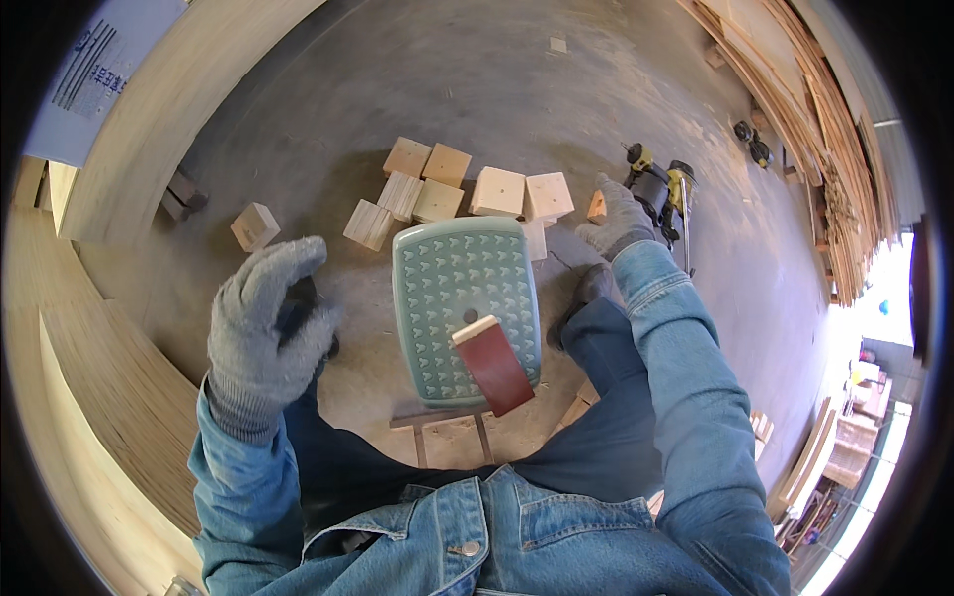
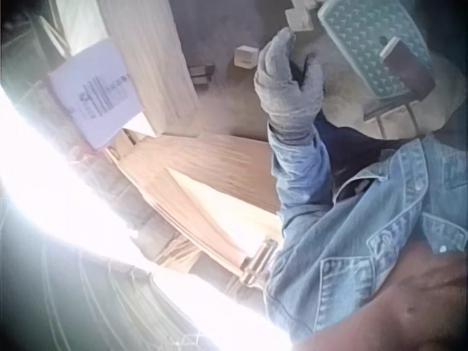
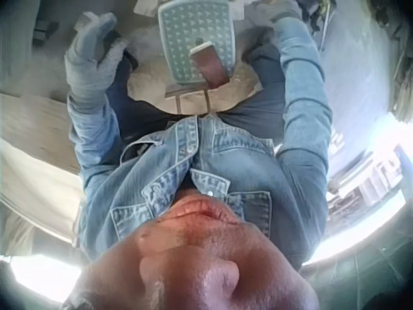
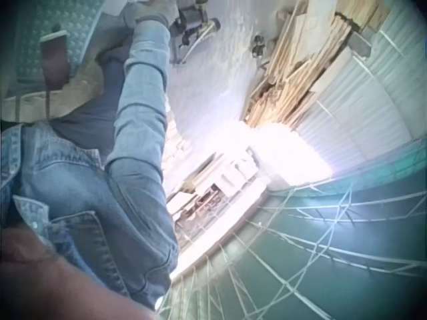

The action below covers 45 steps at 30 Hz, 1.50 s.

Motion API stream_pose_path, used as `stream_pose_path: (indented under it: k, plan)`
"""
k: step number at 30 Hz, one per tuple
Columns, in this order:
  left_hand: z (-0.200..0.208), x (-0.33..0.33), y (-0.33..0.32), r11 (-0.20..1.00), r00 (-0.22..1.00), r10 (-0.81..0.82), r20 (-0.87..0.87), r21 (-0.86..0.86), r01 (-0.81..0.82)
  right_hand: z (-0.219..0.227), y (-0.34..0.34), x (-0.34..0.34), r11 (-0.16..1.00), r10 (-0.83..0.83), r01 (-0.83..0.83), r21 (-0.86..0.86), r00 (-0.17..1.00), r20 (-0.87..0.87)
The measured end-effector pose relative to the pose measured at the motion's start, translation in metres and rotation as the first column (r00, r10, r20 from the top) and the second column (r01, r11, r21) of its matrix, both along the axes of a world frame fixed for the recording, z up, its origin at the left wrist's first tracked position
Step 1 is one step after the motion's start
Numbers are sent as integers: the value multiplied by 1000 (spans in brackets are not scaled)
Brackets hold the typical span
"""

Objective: The person sits on the floor and sands small wooden blocks one by one using a red sanding block. They hold each block in their left hand and rub the surfaces with the sanding block in their right hand, then place the finished blocks into a growing stack on the floor.

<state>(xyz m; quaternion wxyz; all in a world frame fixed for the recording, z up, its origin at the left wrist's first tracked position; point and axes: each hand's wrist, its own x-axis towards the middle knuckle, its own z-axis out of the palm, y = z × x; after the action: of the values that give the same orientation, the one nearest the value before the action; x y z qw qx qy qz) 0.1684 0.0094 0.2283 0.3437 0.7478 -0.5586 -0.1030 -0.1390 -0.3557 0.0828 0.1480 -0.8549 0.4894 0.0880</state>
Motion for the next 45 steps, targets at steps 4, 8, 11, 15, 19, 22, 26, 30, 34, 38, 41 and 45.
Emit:
stream_pose_path:
  k: [4,8,11,15,19,22,26,30,34,38,41,45]
  plan:
    - [-1,1,5,999,1000,2,30,41,-3,-34,3,41,996,94,-94,9,984,-151]
    - [7,-1,8,994,1000,5,27,111,-8,-42,12,85,986,166,-159,45,951,-259]
    - [6,-3,0,988,999,-36,28,150,31,-63,7,101,976,218,-216,41,926,-309]
    - [-8,-6,-4,973,998,-35,-42,226,44,-91,7,119,965,262,-249,81,903,-340]
    - [-14,-5,-11,955,998,-36,-60,292,52,-121,-4,128,956,292,-277,94,886,-361]
    - [-15,-9,-16,944,997,-35,-68,327,56,-138,-11,130,947,319,-315,69,890,-324]
    - [-17,-13,-17,934,994,-13,-113,353,52,-159,-13,125,949,307,-316,4,920,-244]
    - [-21,-15,-17,937,991,-16,-131,343,60,-160,-12,125,959,280,-282,12,943,-179]
    - [-18,-21,-15,964,994,-61,-91,255,82,-117,-6,126,974,223,-224,-7,970,-96]
    - [-8,-25,-13,981,992,-118,-38,153,122,-71,-8,121,998,55,-53,-32,997,58]
    - [-8,-26,-8,988,992,-126,21,98,123,-42,-7,98,995,-94,98,1,957,274]
    - [-8,-26,-4,993,993,-118,-16,-6,118,-29,8,57,944,-329,270,187,784,526]
